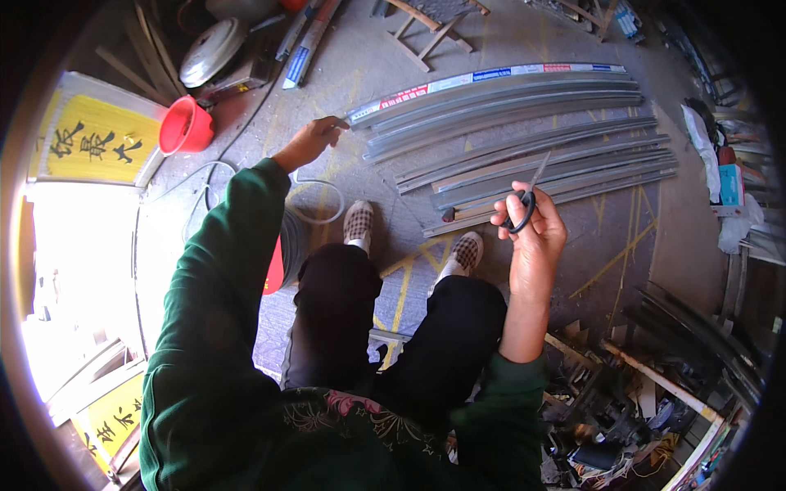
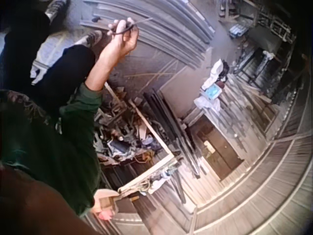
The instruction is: The person sits on the floor and uses shears to cut thin metal strips from long aluminum profiles. They repeatedly measure, cut, and place the strips aside in a workshop setting.
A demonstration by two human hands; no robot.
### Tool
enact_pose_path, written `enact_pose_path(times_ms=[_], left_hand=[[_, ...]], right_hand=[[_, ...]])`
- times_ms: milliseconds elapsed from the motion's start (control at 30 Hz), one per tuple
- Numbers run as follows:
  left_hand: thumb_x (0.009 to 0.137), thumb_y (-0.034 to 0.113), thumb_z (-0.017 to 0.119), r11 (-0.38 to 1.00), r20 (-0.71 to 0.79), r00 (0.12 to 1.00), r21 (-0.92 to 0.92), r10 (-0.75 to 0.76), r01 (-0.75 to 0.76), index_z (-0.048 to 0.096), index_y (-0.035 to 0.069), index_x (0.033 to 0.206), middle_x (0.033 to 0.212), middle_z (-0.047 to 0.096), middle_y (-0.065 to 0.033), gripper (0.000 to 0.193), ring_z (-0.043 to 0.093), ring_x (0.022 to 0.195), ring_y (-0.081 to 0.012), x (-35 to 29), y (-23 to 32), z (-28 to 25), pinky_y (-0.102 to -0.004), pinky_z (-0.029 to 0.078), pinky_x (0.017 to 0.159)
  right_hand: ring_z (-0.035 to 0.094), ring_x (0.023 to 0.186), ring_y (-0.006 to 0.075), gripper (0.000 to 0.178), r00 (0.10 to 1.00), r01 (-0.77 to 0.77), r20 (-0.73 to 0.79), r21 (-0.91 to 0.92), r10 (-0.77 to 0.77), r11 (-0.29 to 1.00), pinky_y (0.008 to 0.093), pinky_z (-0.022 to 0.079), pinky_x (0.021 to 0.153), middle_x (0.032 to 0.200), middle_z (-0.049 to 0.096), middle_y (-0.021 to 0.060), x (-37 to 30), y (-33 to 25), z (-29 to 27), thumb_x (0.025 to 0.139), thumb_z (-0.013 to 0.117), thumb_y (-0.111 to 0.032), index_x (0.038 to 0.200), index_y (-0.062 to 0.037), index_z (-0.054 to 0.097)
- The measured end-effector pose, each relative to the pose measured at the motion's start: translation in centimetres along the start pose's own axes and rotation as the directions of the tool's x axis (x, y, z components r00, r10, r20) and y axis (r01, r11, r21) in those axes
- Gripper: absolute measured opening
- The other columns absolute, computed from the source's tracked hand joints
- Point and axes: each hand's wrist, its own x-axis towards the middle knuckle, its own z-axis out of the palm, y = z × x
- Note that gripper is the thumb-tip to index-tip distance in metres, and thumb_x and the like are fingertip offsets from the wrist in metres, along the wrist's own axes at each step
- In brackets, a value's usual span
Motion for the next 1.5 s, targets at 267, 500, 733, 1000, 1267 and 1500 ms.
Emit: enact_pose_path(times_ms=[267, 500, 733, 1000, 1267, 1500], left_hand=[[0.101, 0.018, 0.056, 0.868, -0.097, 0.993, -0.495, -0.072, 0.014, 0.068, 0.006, 0.113, 0.083, 0.066, -0.0021, 0.020, 0.052, 0.067, -0.0082, 5.9, -0.9, 4.6, -0.0242, 0.045, 0.061], [0.099, 0.008, 0.056, 0.842, 0.364, 0.930, -0.517, 0.052, 0.155, 0.066, 0.006, 0.119, 0.094, 0.071, -0.0041, 0.022, 0.065, 0.081, -0.0104, 1.5, -0.7, 14.2, -0.0267, 0.054, 0.065], [0.098, 0.015, 0.059, 0.750, 0.516, 0.855, -0.585, 0.052, 0.308, 0.059, 0.003, 0.124, 0.093, 0.072, -0.0100, 0.029, 0.069, 0.086, -0.0181, -0.4, -3.3, 20.9, -0.0332, 0.054, 0.077], [0.103, 0.024, 0.053, 0.770, 0.459, 0.888, -0.574, 0.020, 0.279, 0.058, 0.000, 0.110, 0.077, 0.058, -0.0079, 0.025, 0.055, 0.072, -0.0135, -0.4, -1.8, 24.8, -0.0312, 0.046, 0.068], [0.100, 0.016, 0.057, 0.707, 0.529, 0.843, -0.559, -0.099, 0.433, 0.062, 0.002, 0.103, 0.072, 0.061, -0.0031, 0.015, 0.056, 0.066, -0.0104, -0.5, -1.8, 24.4, -0.0287, 0.047, 0.064], [0.095, 0.009, 0.063, 0.604, 0.324, 0.903, -0.671, -0.284, 0.430, 0.066, 0.003, 0.099, 0.078, 0.066, -0.0006, 0.008, 0.057, 0.067, -0.0061, -0.2, -5.1, 24.4, -0.0234, 0.045, 0.060]], right_hand=[[0.065, 0.072, 0.0097, 0.028, 0.963, -0.249, 0.045, -0.240, 0.267, 0.938, 0.0200, 0.044, 0.058, 0.087, 0.070, 0.0054, 8.2, 11.8, -2.2, 0.090, 0.070, -0.009, 0.117, -0.0052, 0.064], [0.069, 0.079, 0.0132, 0.024, 0.883, -0.447, 0.105, -0.113, 0.458, 0.887, 0.0209, 0.048, 0.061, 0.102, 0.072, 0.0111, 11.5, 23.8, 0.1, 0.093, 0.068, -0.014, 0.115, -0.0062, 0.061], [0.069, 0.075, 0.0129, 0.020, 0.845, -0.499, 0.084, -0.230, 0.528, 0.835, 0.0223, 0.046, 0.058, 0.090, 0.071, 0.0071, 10.0, 28.4, -1.0, 0.090, 0.070, -0.009, 0.107, -0.0056, 0.060], [0.066, 0.087, 0.0105, 0.021, 0.844, -0.497, 0.117, -0.201, 0.524, 0.844, 0.0225, 0.049, 0.075, 0.095, 0.070, 0.0069, 9.1, 29.9, -0.8, 0.090, 0.069, -0.004, 0.109, -0.0047, 0.058], [0.068, 0.077, 0.0114, 0.024, 0.860, -0.468, 0.150, -0.149, 0.487, 0.871, 0.0218, 0.052, 0.068, 0.084, 0.069, 0.0052, 8.8, 30.9, -0.6, 0.087, 0.070, 0.003, 0.108, -0.0028, 0.059], [0.069, 0.076, 0.0096, 0.025, 0.823, -0.502, 0.129, -0.290, 0.553, 0.815, 0.0191, 0.046, 0.059, 0.085, 0.071, 0.0043, 8.6, 31.0, -1.0, 0.088, 0.072, -0.002, 0.109, -0.0057, 0.059]])
